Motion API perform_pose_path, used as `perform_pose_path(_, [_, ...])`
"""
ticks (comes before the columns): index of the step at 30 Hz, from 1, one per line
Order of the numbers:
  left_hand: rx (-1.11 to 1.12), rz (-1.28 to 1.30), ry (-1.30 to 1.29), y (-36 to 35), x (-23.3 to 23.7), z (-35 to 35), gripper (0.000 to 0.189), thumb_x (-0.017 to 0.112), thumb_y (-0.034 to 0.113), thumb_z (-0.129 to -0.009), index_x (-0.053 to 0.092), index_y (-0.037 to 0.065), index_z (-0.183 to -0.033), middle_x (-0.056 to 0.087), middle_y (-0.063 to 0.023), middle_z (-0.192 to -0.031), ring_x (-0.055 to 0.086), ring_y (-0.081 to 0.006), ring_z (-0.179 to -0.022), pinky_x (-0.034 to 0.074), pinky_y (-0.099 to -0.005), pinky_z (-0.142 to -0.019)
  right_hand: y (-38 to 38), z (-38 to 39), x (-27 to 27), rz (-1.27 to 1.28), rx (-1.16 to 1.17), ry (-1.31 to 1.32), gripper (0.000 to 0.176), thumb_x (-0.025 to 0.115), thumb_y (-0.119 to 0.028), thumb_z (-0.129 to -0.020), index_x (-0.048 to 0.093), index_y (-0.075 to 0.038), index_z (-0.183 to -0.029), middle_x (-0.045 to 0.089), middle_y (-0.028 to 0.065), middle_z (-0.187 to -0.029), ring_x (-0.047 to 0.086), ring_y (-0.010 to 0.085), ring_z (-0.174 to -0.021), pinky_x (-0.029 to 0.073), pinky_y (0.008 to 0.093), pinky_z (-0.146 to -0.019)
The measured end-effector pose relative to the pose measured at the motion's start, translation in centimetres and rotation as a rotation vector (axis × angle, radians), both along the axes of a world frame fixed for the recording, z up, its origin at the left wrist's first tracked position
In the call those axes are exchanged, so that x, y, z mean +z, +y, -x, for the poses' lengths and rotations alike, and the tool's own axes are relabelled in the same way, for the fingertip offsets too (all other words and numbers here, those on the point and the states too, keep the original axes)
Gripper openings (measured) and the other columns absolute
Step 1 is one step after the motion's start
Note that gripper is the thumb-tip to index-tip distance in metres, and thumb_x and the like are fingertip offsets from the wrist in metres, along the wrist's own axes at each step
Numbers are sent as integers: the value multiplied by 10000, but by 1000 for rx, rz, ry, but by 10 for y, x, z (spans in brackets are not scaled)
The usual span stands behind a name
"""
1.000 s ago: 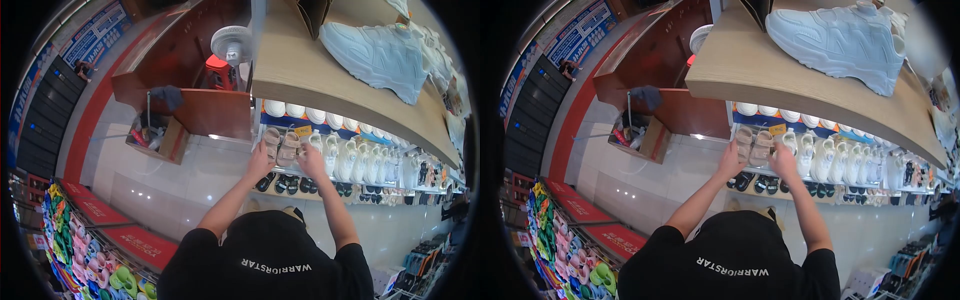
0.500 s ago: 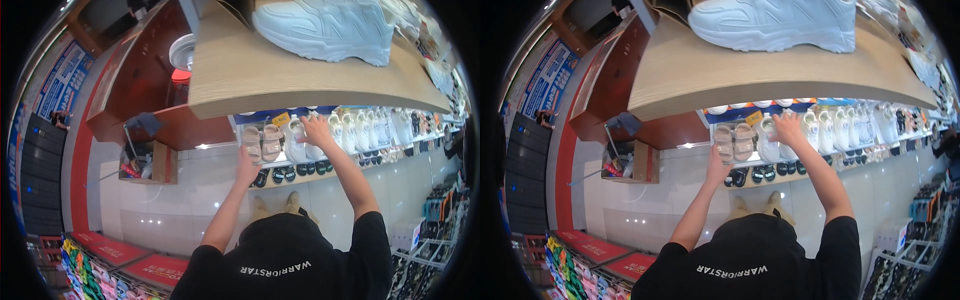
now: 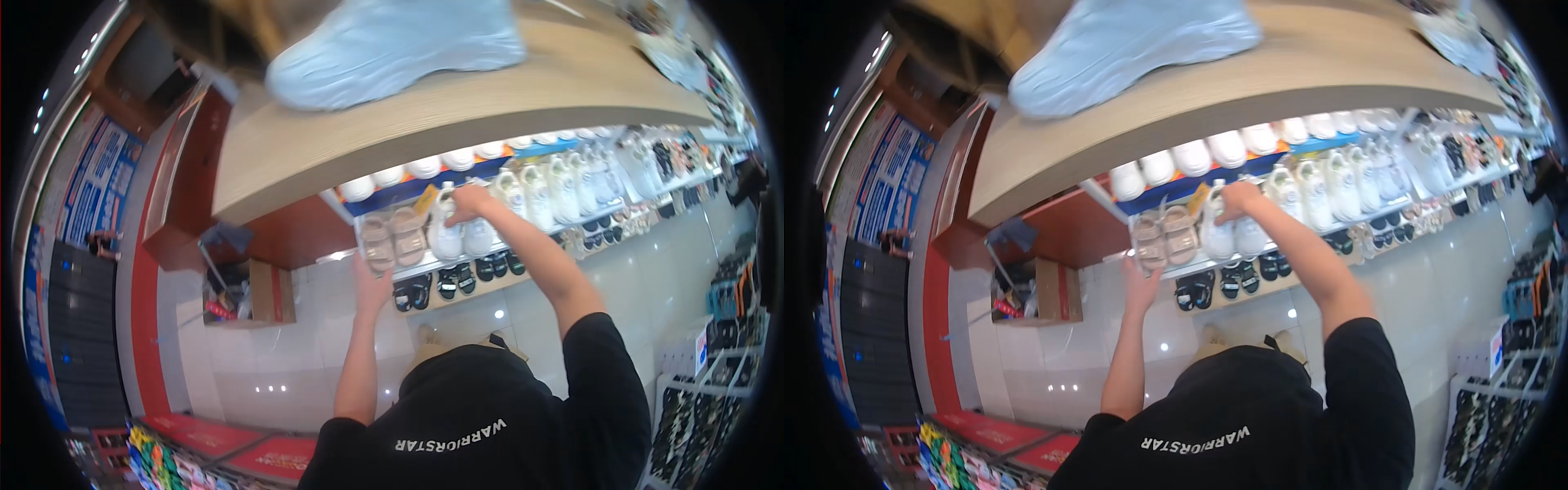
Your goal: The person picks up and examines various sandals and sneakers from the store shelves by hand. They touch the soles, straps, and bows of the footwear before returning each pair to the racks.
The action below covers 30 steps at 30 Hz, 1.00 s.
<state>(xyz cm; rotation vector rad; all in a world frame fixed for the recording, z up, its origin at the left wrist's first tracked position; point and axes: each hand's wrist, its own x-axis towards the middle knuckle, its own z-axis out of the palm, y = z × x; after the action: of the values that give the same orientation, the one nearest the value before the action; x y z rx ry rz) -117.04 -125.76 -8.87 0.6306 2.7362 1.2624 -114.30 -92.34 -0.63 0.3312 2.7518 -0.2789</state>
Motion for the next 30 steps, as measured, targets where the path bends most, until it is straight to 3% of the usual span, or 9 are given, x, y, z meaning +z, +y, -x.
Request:
perform_pose_path(2, [3,-113,-30,-7,-16,-6,876,767,154,-840,230,-34,-1506,332,-254,-1514,392,-376,-1388,405,-464,-1101,8,-2,-9,1,-14,-8,776,811,-656,-593,742,-36,-1055,732,166,-1085,709,322,-1005,571,432,-864])
perform_pose_path(6, [59,-226,-118,4,33,-56,767,701,84,-897,246,-14,-1507,381,-233,-1484,485,-320,-1320,495,-434,-1007,13,-14,-3,127,2,74,692,817,-585,-609,754,-38,-1027,737,161,-1076,713,302,-990,573,417,-853])
perform_pose_path(13, [-44,-401,-170,31,76,-85,534,588,110,-997,351,-23,-1456,449,-209,-1450,500,-303,-1311,443,-435,-1065,15,-68,56,234,110,394,575,791,-508,-629,736,-32,-947,726,200,-919,708,347,-888,565,435,-793])
perform_pose_path(16, [-76,-587,-474,64,106,-108,558,530,223,-1036,318,-19,-1492,445,-200,-1469,462,-312,-1354,413,-433,-1086,22,-129,93,326,94,489,570,794,-507,-631,730,-29,-934,716,200,-862,699,368,-850,555,453,-760])
perform_pose_path(19, [-501,-1103,-1107,104,114,-137,867,480,636,-970,284,1,-1527,385,-180,-1538,405,-334,-1405,378,-515,-1122,32,-205,98,503,90,599,573,799,-494,-650,716,-17,-955,694,201,-876,678,375,-868,539,452,-769])
perform_pose_path(21, [-506,-1062,-1092,139,110,-163,981,475,727,-909,263,4,-1537,371,-179,-1550,399,-342,-1410,354,-524,-1143,42,-253,82,642,11,778,561,802,-478,-671,703,-3,-952,662,196,-916,653,372,-895,522,437,-793])
perform_pose_path(23, [-775,-853,-1093,170,97,-183,962,466,709,-926,251,2,-1540,366,-178,-1554,417,-344,-1398,355,-509,-1147,55,-304,74,607,-97,757,564,805,-475,-675,700,-1,-963,650,191,-940,645,365,-911,516,430,-801])
perform_pose_path(28, [-692,-600,-1419,259,73,-255,717,509,395,-942,337,-29,-1494,517,-194,-1427,537,-332,-1287,427,-464,-1090,85,-426,38,585,-477,845,582,821,-469,-671,695,0,-993,637,176,-961,638,352,-920,506,429,-801])
perform_pose_path(30, [-767,-552,-1505,284,72,-275,697,513,363,-942,343,-30,-1491,520,-192,-1426,545,-327,-1279,423,-459,-1093,88,-457,29,569,-578,861,588,824,-471,-671,695,-1,-999,636,176,-959,638,351,-920,507,429,-803])
